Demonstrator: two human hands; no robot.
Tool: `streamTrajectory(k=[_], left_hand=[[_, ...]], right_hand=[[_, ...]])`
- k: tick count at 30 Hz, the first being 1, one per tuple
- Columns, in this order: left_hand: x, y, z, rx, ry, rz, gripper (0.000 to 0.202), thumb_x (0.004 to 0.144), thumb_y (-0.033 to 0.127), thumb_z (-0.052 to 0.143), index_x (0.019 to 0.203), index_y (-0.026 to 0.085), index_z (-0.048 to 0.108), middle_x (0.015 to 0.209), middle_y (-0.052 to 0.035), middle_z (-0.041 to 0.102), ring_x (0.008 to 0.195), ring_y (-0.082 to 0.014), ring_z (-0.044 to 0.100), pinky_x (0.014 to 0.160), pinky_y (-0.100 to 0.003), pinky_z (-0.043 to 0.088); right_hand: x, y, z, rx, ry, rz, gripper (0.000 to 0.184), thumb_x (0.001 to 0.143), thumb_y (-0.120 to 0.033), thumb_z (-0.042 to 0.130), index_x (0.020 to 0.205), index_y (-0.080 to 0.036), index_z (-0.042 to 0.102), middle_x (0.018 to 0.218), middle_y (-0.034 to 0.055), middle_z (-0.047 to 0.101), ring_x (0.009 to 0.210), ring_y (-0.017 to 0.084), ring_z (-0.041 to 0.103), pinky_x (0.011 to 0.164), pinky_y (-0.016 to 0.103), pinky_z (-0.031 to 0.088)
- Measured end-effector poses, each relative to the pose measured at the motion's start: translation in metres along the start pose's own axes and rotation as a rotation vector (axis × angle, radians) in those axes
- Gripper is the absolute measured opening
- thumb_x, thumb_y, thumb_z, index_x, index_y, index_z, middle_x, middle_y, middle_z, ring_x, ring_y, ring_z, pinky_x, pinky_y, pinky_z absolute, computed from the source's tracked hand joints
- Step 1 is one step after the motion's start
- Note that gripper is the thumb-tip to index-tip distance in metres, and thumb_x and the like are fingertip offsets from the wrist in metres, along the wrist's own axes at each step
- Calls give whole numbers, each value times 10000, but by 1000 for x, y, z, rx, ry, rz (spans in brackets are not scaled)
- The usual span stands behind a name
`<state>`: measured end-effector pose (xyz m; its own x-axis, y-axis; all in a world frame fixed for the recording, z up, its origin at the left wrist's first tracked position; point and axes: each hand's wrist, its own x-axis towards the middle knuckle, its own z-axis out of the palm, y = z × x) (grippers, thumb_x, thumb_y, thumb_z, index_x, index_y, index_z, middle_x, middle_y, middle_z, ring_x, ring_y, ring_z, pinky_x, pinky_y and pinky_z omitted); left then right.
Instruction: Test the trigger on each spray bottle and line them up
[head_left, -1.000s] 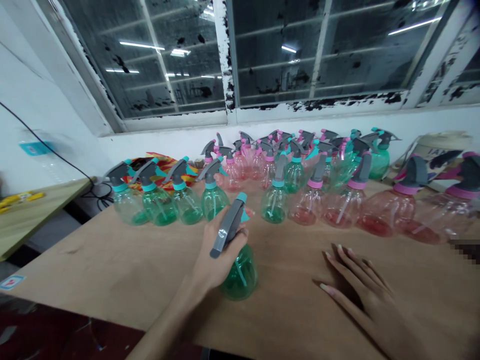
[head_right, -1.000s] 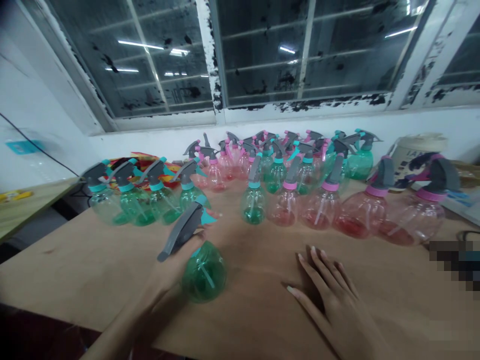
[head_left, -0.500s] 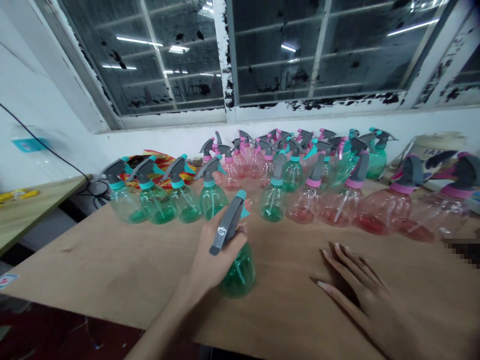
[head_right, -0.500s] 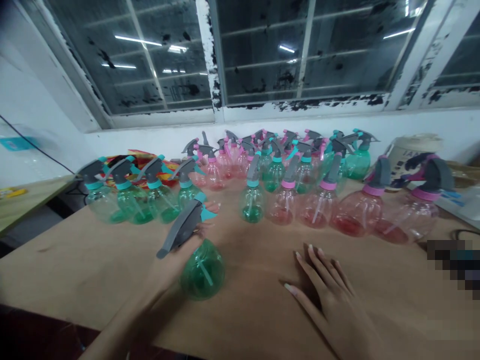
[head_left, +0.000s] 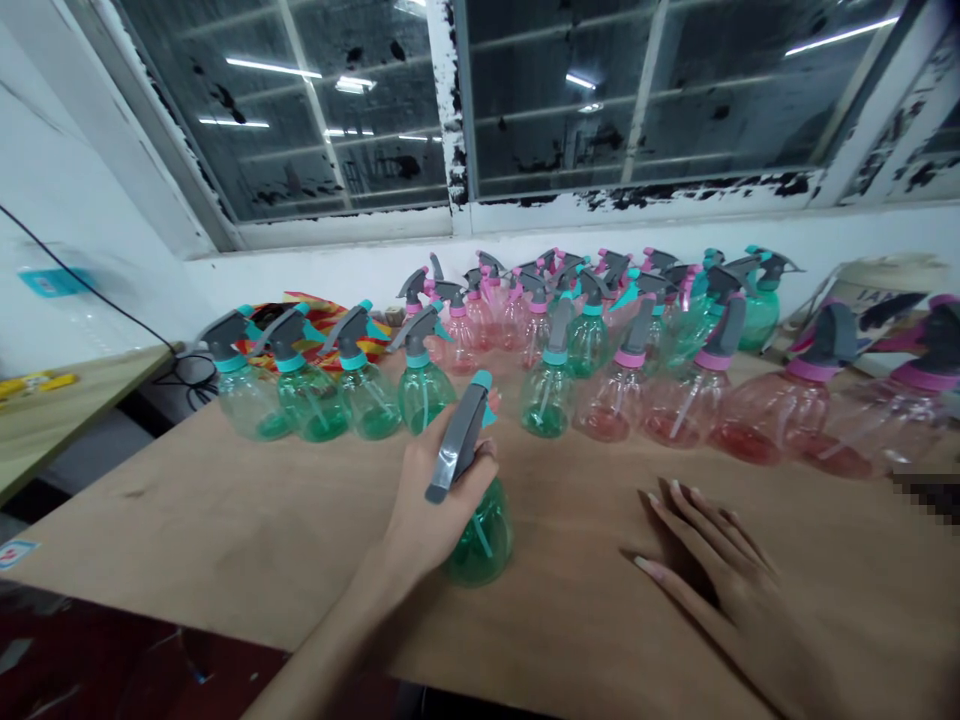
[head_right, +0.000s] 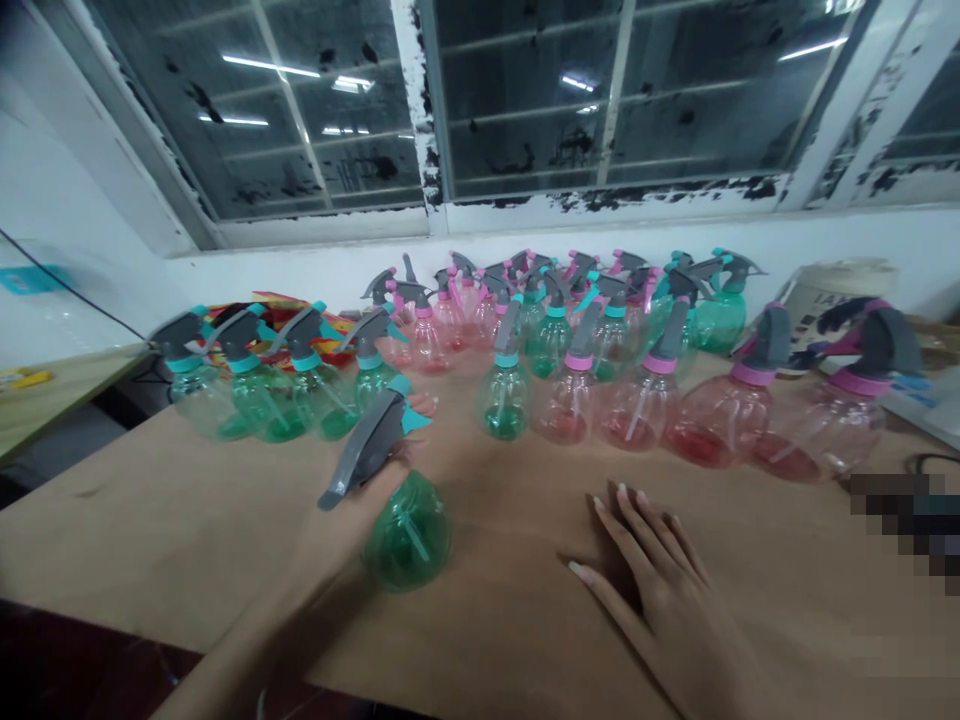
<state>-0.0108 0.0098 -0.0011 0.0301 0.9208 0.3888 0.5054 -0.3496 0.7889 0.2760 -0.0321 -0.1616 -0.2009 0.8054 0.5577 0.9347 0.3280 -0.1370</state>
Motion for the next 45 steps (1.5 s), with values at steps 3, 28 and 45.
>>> streamTrajectory(k=[3,28,45], left_hand=[[1,-1,1,-34,-23,1,291,758,182,528,1028,248,614,762,7,635,661,-174,590,662,-321,484],[1,4,-2,-81,-42,-7,379,752,198,534,1119,241,615,708,15,590,639,-165,550,624,-294,471],[0,2,-1,-49,-59,10,358,792,228,534,1144,259,595,719,17,584,633,-165,546,624,-297,459]], right_hand=[[1,-1,-1,-9,-20,11,666,885,-562,421,1451,-220,344,1462,83,429,1369,282,344,1117,528,279],[2,-1,-4,12,-37,35,663,875,-600,405,1421,-223,404,1440,81,461,1362,287,357,1113,534,283],[2,0,-3,-4,-45,20,661,888,-597,379,1403,-185,428,1450,99,445,1372,280,338,1118,525,272]])
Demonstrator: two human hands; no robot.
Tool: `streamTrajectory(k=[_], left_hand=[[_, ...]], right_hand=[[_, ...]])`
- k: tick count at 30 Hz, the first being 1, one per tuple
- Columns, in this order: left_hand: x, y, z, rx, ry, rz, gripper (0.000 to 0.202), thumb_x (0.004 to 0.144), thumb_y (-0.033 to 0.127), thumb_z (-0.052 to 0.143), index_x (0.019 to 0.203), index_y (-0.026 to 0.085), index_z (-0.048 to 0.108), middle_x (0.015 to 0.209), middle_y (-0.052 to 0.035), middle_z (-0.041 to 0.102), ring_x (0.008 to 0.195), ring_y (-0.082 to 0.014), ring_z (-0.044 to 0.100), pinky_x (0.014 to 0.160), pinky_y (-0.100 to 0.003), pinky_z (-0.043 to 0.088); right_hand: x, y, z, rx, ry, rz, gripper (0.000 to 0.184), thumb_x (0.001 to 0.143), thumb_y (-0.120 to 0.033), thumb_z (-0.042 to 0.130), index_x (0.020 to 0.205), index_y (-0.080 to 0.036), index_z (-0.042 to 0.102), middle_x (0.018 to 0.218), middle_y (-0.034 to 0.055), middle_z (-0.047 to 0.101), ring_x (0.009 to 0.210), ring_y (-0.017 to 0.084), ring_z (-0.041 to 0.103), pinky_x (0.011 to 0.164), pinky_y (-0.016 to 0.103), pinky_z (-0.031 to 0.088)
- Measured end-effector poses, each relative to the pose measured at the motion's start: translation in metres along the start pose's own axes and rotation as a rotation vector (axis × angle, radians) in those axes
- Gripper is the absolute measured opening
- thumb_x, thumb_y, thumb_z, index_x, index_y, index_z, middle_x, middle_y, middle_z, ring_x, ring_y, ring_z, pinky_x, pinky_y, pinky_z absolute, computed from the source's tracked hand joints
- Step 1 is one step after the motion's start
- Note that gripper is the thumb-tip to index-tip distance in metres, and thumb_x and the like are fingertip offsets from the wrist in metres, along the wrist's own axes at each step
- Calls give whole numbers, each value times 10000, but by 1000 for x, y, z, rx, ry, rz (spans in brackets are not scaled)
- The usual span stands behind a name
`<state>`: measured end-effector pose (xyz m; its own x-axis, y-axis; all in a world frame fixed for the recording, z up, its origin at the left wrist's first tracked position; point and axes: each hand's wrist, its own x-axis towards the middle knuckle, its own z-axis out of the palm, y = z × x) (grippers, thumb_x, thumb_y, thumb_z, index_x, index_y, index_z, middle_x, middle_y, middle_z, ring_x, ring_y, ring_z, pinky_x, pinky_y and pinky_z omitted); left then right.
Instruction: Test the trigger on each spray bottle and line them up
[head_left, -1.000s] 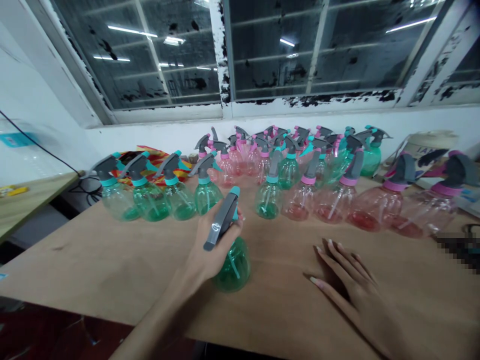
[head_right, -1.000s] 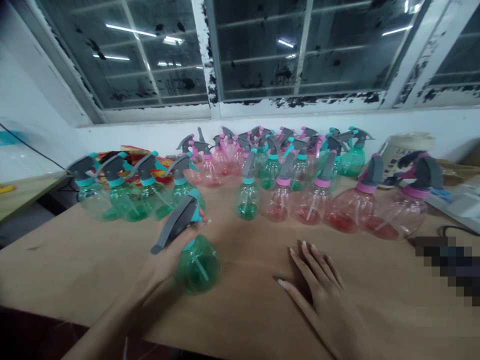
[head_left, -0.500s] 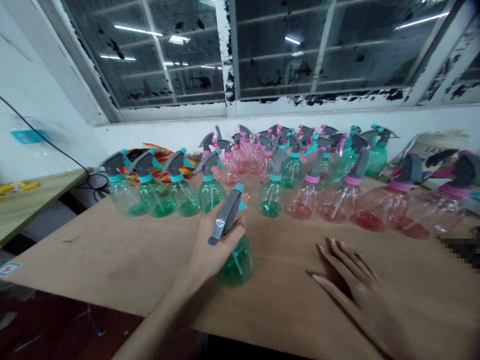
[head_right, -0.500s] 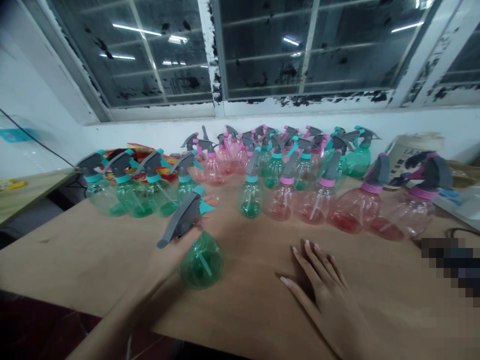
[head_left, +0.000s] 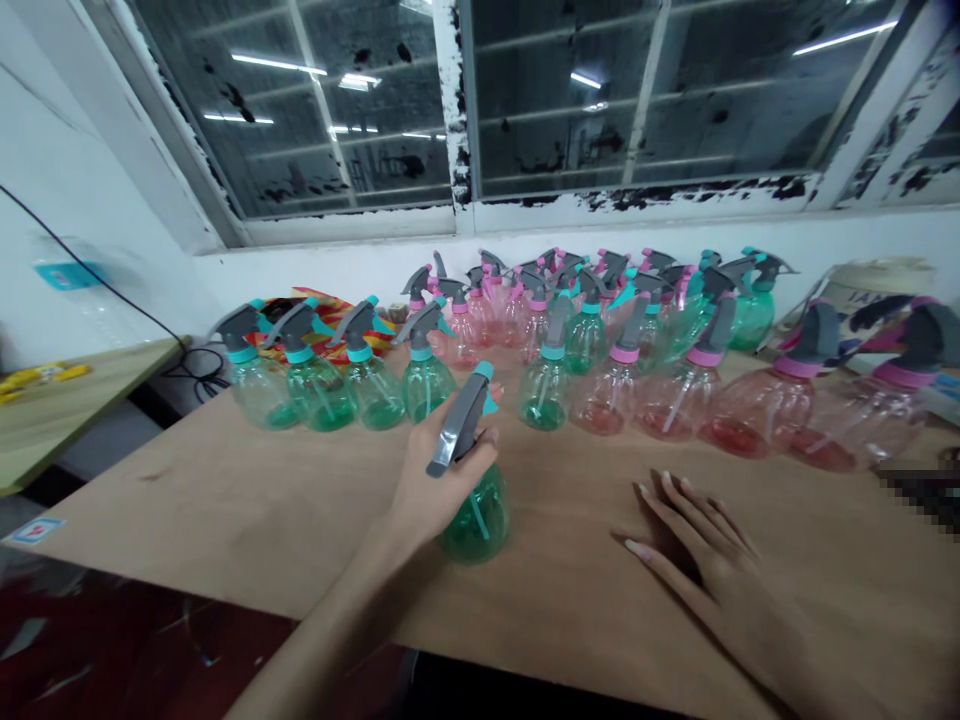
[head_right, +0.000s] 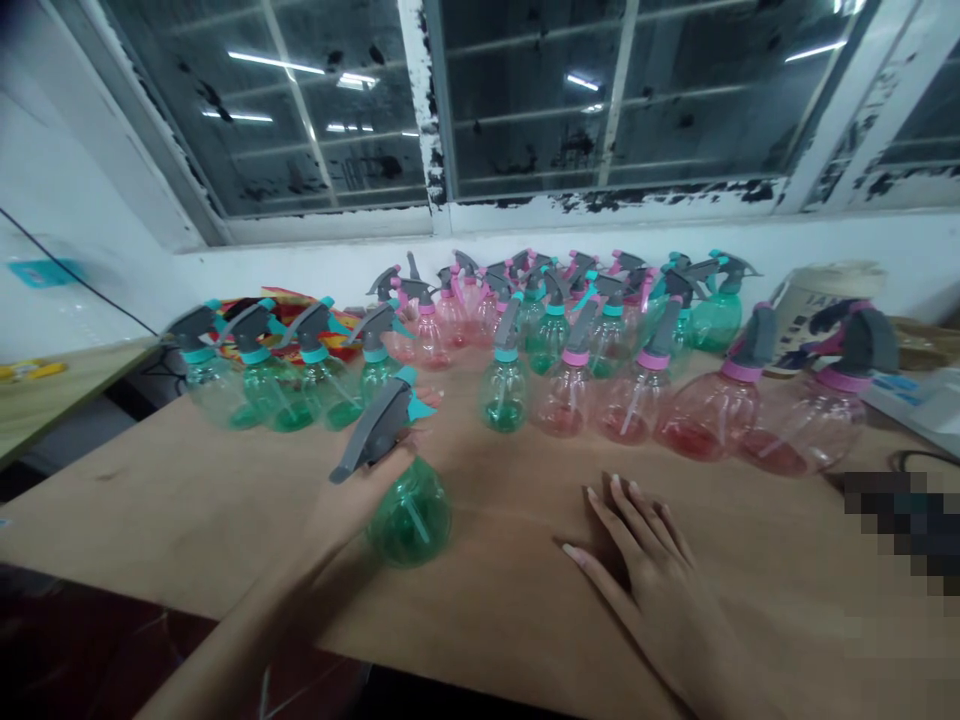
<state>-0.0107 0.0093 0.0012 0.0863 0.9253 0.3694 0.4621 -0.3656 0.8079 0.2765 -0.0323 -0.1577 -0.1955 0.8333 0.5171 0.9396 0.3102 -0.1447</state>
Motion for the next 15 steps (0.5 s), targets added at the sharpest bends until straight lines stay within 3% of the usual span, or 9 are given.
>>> streamTrajectory(k=[5,10,15], left_hand=[[1,8,-2,64,53,33,242,769,240,522,985,234,631,704,11,603,623,-169,551,617,-300,479],[4,-5,0,-43,22,75,128,799,262,542,908,235,604,823,0,652,719,-162,602,700,-302,504],[4,-7,-1,-48,3,70,66,806,260,550,862,233,571,800,15,640,707,-149,584,689,-285,496]], right_hand=[[0,0,0,-8,-12,7,666,887,-597,378,1398,-173,434,1449,102,446,1374,280,335,1125,523,258],[-2,1,1,3,-23,16,667,887,-599,371,1416,-195,407,1463,90,429,1384,277,316,1127,526,248],[-2,0,1,10,-30,28,681,880,-621,368,1406,-193,426,1449,95,448,1380,286,322,1127,527,248]])
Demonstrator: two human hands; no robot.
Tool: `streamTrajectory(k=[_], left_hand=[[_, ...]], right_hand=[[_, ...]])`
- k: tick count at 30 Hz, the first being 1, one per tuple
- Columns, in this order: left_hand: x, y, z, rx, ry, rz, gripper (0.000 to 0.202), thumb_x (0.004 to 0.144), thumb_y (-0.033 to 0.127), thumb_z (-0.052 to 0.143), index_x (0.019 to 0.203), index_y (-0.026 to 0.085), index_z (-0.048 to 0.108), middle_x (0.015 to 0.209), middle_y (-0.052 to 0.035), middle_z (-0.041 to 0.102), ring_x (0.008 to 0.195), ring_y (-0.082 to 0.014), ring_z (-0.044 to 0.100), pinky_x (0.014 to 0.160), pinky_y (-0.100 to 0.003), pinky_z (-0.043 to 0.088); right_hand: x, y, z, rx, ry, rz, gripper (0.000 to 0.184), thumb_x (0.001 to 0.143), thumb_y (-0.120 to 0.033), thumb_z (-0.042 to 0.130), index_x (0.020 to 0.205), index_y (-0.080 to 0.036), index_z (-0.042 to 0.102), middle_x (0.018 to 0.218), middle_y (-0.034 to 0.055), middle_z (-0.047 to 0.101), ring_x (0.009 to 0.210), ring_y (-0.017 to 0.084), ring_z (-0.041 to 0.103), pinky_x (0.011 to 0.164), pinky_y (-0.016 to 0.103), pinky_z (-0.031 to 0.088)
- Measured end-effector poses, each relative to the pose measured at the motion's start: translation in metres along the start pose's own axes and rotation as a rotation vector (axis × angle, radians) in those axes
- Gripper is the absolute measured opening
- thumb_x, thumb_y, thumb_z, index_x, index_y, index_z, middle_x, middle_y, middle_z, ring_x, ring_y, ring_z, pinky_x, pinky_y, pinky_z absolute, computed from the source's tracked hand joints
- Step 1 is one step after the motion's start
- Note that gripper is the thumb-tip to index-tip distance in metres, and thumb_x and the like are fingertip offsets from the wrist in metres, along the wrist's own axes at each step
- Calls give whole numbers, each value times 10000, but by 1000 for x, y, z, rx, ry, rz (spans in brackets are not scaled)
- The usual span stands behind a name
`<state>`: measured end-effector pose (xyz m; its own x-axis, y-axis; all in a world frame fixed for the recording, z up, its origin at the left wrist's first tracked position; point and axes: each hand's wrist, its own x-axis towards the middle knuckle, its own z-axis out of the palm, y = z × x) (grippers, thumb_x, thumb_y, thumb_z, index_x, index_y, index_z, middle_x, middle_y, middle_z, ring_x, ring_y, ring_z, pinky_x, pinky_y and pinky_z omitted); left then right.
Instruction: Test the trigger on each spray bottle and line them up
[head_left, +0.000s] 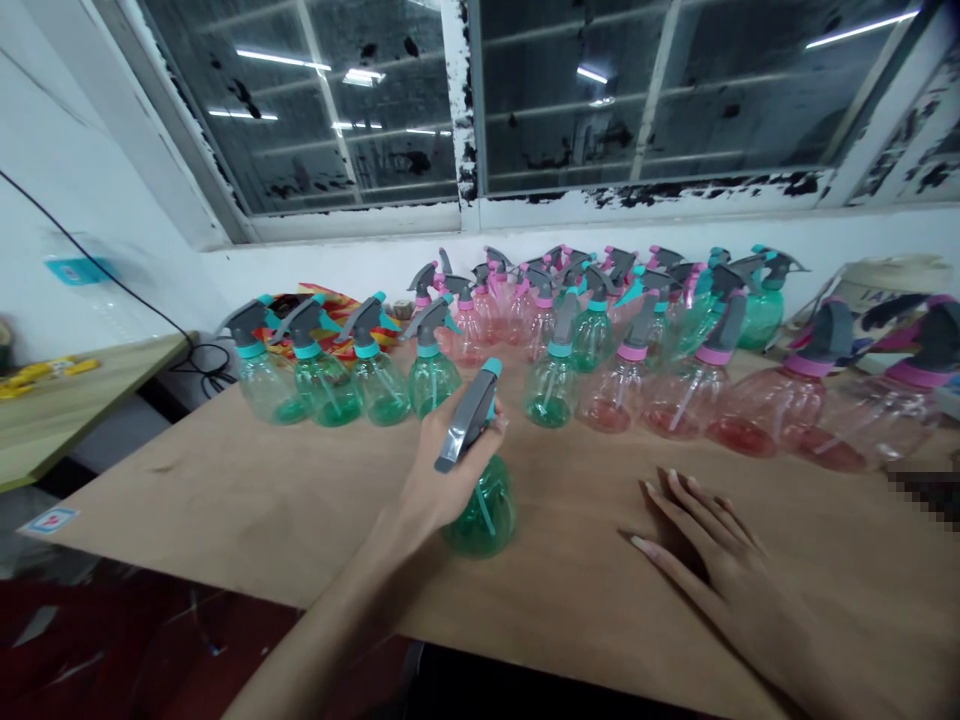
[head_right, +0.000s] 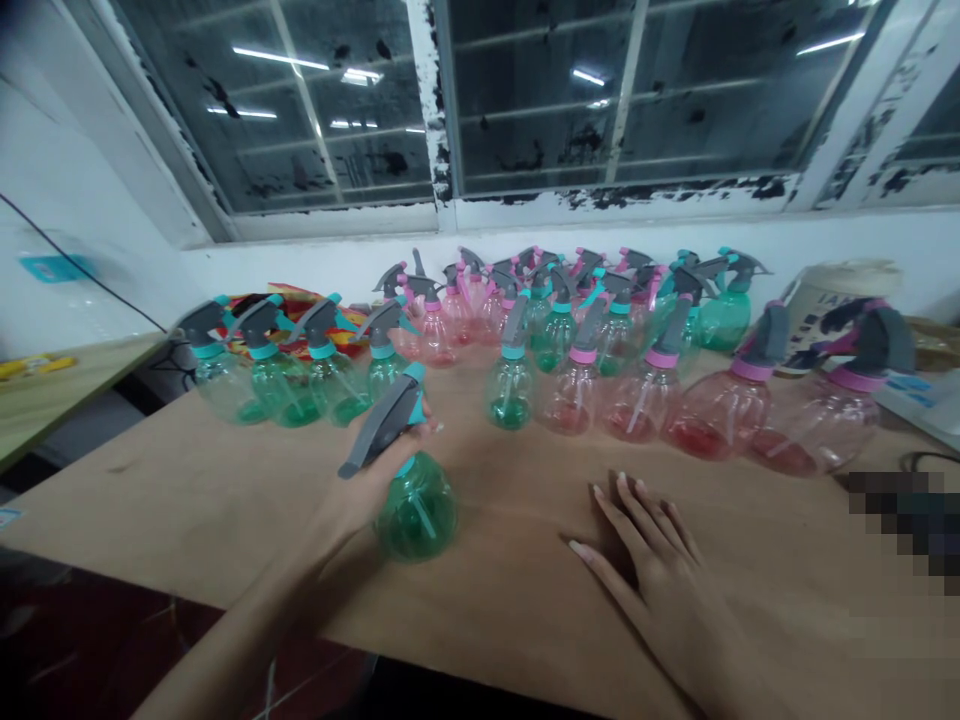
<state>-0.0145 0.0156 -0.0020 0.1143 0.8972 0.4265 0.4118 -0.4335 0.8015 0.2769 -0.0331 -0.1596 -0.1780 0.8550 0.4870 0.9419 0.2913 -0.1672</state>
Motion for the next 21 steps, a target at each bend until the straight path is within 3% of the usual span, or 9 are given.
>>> streamTrajectory(k=[3,8,14,21], left_hand=[[-1,7,-1,19,-1,3,151,808,276,541,946,242,595,842,3,662,743,-169,608,711,-302,505],[-5,7,-1,57,2,-69,287,828,286,542,1107,274,605,756,14,652,708,-178,615,654,-300,504],[-6,-5,2,34,0,-69,298,828,269,550,1120,294,603,773,12,643,701,-169,606,669,-301,500],[-6,-3,3,21,-1,-68,399,798,189,505,1175,285,596,801,4,667,793,-190,644,740,-331,524]], right_hand=[[0,0,0,8,7,-1,682,882,-622,365,1403,-187,430,1450,96,446,1375,288,331,1121,529,263],[0,2,1,-2,22,-18,679,882,-618,374,1398,-180,433,1449,97,448,1378,284,327,1120,524,264],[0,2,0,-32,33,-43,670,900,-602,346,1391,-155,433,1450,114,442,1379,279,325,1114,518,271],[0,1,1,-38,35,-48,688,896,-619,332,1388,-148,434,1444,111,451,1375,284,332,1111,522,270]])
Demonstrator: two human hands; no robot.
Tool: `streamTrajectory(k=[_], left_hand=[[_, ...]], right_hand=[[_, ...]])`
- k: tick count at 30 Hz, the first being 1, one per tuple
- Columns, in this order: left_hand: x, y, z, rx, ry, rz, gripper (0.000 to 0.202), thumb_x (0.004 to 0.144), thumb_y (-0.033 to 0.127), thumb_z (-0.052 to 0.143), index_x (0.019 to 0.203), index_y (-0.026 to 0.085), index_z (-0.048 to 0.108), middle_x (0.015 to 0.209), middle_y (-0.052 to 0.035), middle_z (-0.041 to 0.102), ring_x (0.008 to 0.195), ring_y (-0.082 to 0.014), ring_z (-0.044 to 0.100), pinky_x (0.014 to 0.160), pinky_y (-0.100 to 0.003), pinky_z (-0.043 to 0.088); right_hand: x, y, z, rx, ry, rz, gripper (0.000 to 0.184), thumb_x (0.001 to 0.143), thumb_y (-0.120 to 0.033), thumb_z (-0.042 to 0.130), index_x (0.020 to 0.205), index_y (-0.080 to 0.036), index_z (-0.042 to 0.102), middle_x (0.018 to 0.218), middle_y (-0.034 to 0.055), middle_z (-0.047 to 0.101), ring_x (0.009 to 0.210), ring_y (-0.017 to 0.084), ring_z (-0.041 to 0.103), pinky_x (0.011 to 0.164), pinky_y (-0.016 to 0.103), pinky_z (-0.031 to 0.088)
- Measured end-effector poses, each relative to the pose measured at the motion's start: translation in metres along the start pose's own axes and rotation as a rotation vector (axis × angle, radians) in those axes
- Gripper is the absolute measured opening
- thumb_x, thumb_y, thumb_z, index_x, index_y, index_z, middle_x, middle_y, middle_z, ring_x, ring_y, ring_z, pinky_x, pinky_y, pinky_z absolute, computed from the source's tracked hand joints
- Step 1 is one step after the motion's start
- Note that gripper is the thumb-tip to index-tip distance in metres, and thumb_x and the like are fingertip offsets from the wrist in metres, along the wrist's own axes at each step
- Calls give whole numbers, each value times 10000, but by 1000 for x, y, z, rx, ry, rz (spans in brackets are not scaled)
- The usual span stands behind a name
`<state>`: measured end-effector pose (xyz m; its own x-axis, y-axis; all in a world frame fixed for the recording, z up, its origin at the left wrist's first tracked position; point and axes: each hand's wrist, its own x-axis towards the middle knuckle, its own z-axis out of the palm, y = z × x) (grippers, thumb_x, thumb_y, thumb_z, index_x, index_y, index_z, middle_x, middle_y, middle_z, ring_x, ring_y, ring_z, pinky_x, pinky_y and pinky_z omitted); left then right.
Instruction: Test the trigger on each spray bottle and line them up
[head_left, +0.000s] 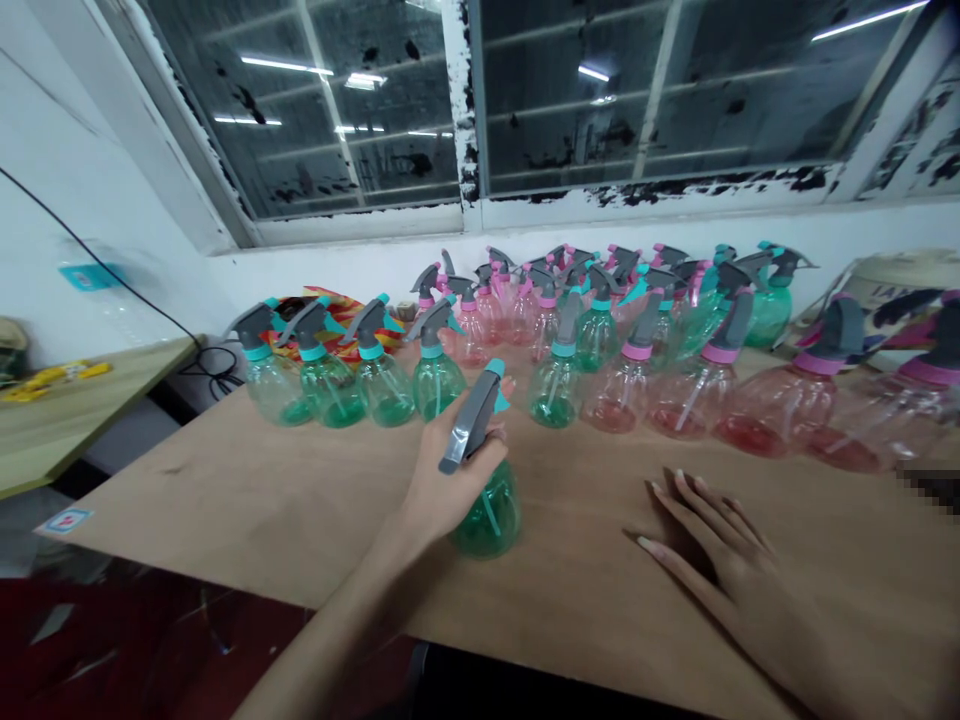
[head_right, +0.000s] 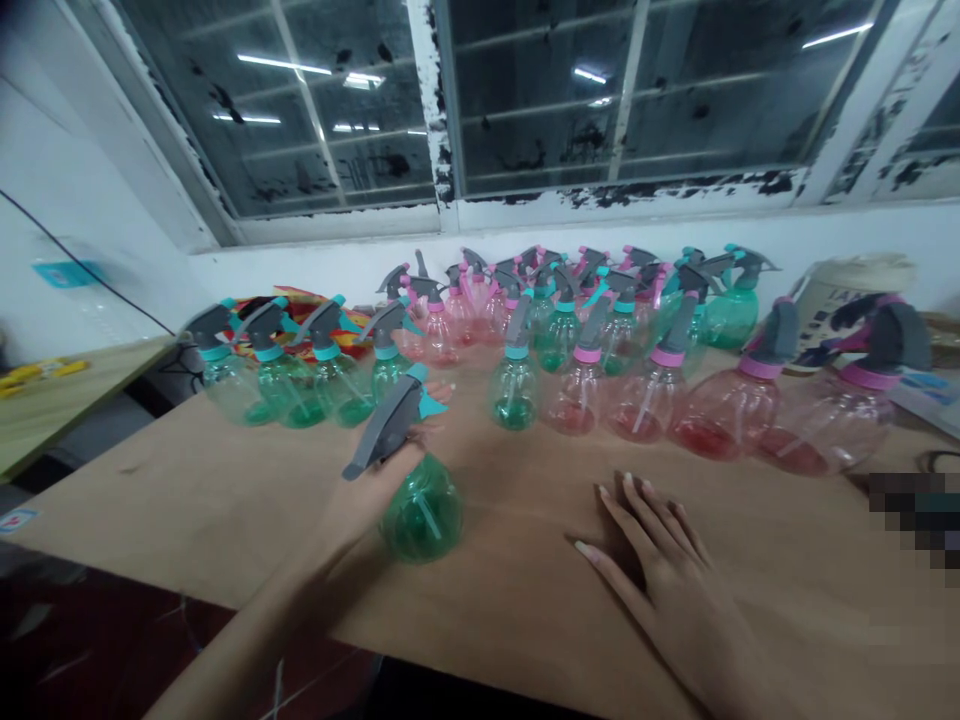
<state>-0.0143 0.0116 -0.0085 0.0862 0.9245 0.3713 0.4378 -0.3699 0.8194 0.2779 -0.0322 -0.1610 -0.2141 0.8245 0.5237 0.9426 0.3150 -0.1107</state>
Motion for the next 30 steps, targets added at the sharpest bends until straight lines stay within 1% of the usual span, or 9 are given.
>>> streamTrajectory(k=[4,7,10,13,17,19,23,27,30], left_hand=[[0,4,0,-56,-21,0,431,782,202,504,1202,261,579,964,-27,690,921,-206,660,812,-347,531],[1,4,-1,-39,-13,-24,349,784,252,511,1117,248,614,867,-29,689,828,-213,665,737,-358,544],[4,1,-2,-6,-1,15,259,780,290,516,1007,244,631,766,-9,656,719,-196,641,660,-346,534],[7,-3,-3,-31,-24,79,174,792,268,527,940,253,617,840,7,663,767,-169,629,729,-328,521],[9,-7,-4,-52,-22,39,86,814,269,556,878,245,608,815,18,658,785,-165,633,760,-320,506],[8,-5,-4,-33,-23,35,134,825,298,555,931,249,620,861,3,675,826,-185,649,793,-342,508],[4,0,-4,-34,-33,24,329,830,385,578,1142,281,598,1052,-42,693,931,-230,659,873,-401,503],[2,4,-10,69,-65,-17,491,795,463,628,1245,285,546,965,-56,696,922,-263,650,873,-449,498],[2,3,-19,128,-88,-14,672,737,509,675,1325,274,451,1012,-65,673,987,-290,629,887,-471,492]], right_hand=[[0,1,3,-3,16,-5,687,899,-617,322,1389,-149,434,1447,114,447,1369,292,340,1106,530,273],[-1,2,4,-9,20,-13,688,899,-617,321,1388,-148,438,1445,117,449,1368,297,340,1104,531,275],[-1,1,3,-10,20,-13,694,896,-621,325,1383,-142,445,1446,121,447,1369,300,339,1108,532,270],[-2,1,2,-8,8,-13,691,894,-621,335,1387,-147,440,1457,117,432,1373,295,333,1114,529,262],[-2,1,2,-9,-11,-6,688,891,-617,350,1398,-157,426,1477,103,403,1384,285,314,1119,518,260],[-1,0,3,-8,-14,5,696,890,-622,346,1392,-150,436,1473,107,408,1383,287,315,1118,519,265],[-1,-1,3,1,-22,22,693,889,-628,333,1376,-152,461,1462,105,427,1384,285,314,1118,517,266],[0,-2,2,10,-43,43,689,888,-630,333,1377,-163,462,1472,101,412,1390,281,301,1123,510,261],[2,-3,0,7,-53,48,686,888,-628,339,1378,-166,463,1474,101,409,1390,279,303,1126,510,256]])
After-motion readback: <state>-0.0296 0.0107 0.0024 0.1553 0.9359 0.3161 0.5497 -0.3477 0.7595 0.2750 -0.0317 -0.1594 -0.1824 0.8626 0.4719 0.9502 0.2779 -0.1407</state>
